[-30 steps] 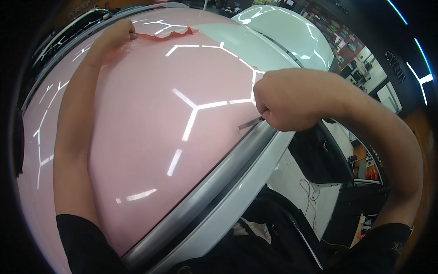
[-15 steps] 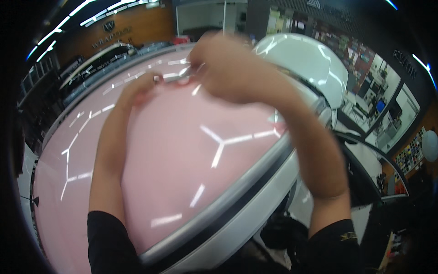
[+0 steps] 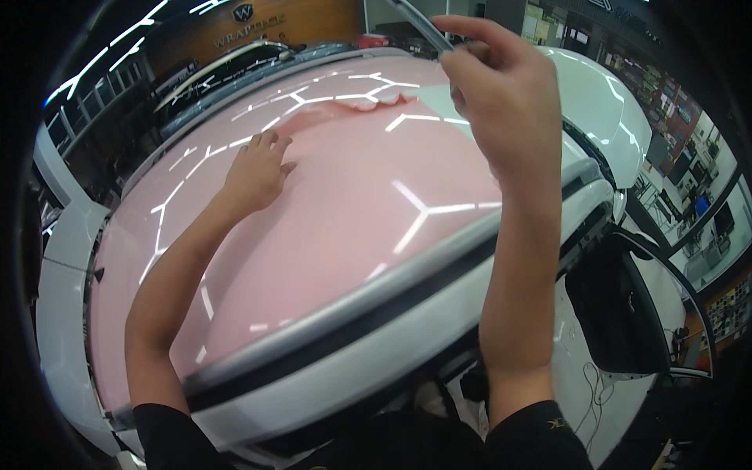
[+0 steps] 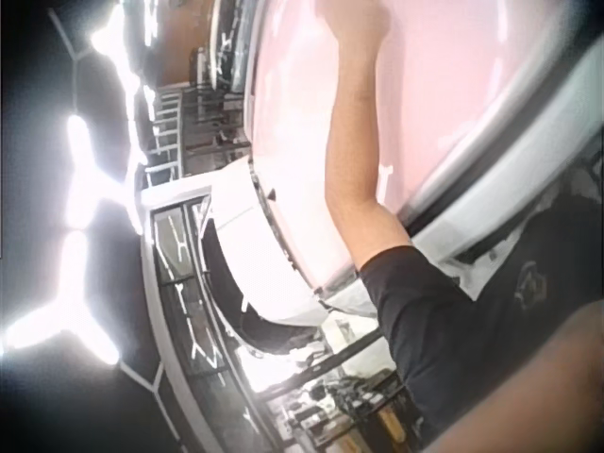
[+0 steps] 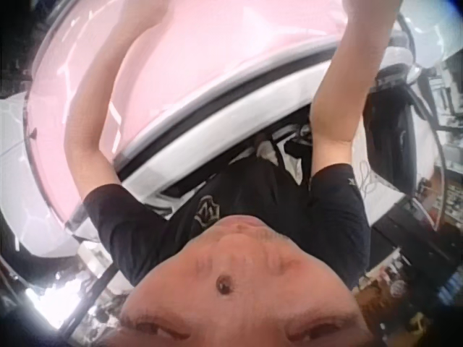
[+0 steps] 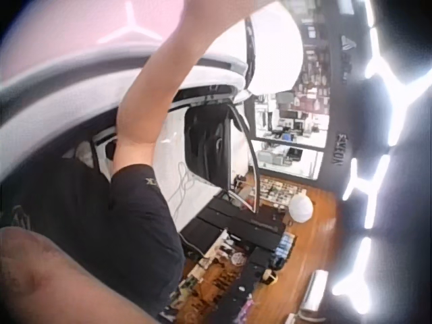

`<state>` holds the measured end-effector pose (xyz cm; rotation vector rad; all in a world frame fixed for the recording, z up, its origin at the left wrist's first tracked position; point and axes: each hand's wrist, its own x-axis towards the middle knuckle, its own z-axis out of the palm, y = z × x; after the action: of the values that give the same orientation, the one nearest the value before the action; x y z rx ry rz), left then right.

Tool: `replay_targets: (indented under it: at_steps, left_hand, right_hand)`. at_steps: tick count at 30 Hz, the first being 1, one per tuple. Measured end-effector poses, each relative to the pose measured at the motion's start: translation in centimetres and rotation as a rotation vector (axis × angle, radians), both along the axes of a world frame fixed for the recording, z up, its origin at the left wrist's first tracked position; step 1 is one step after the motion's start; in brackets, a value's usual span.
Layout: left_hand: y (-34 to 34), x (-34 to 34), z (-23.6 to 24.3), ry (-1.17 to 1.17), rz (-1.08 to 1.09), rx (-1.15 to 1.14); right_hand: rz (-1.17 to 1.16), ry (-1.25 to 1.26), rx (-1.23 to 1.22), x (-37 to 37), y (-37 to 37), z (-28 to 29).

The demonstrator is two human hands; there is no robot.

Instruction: The person applies a pink vinyl wrap to the roof of a white car. They smooth the material by hand, use a utility knife to trim the edges, and peel back sections to adjust the fit. The person works on the roof surface, ensuring the wrap adheres properly.

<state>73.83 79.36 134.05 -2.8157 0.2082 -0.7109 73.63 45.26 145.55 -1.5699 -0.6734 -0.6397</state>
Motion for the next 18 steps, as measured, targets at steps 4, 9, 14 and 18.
replay_targets:
  at_steps: [4, 9, 14, 18]
  left_hand:
    - [-2.4, -5.4, -2.8, 0.028, -0.078, -0.095]
    - [-1.8, -6.9, -5.4, -0.063, -0.119, -0.155]
    - [-2.0, -5.8, -6.2, -0.100, -0.173, -0.203]
    - [-1.8, -5.1, -6.6, -0.116, -0.160, -0.144]
  right_hand:
    - [0.046, 0.083, 0.251, -8.2, -1.1, -9.1]
    - [0.077, 0.293, 0.415, -17.1, -7.4, -17.1]
    - [-0.070, 0.442, -0.157, -25.9, -12.4, -19.3]
    - [-0.193, 0.388, -0.915, -32.7, -16.7, -29.1]
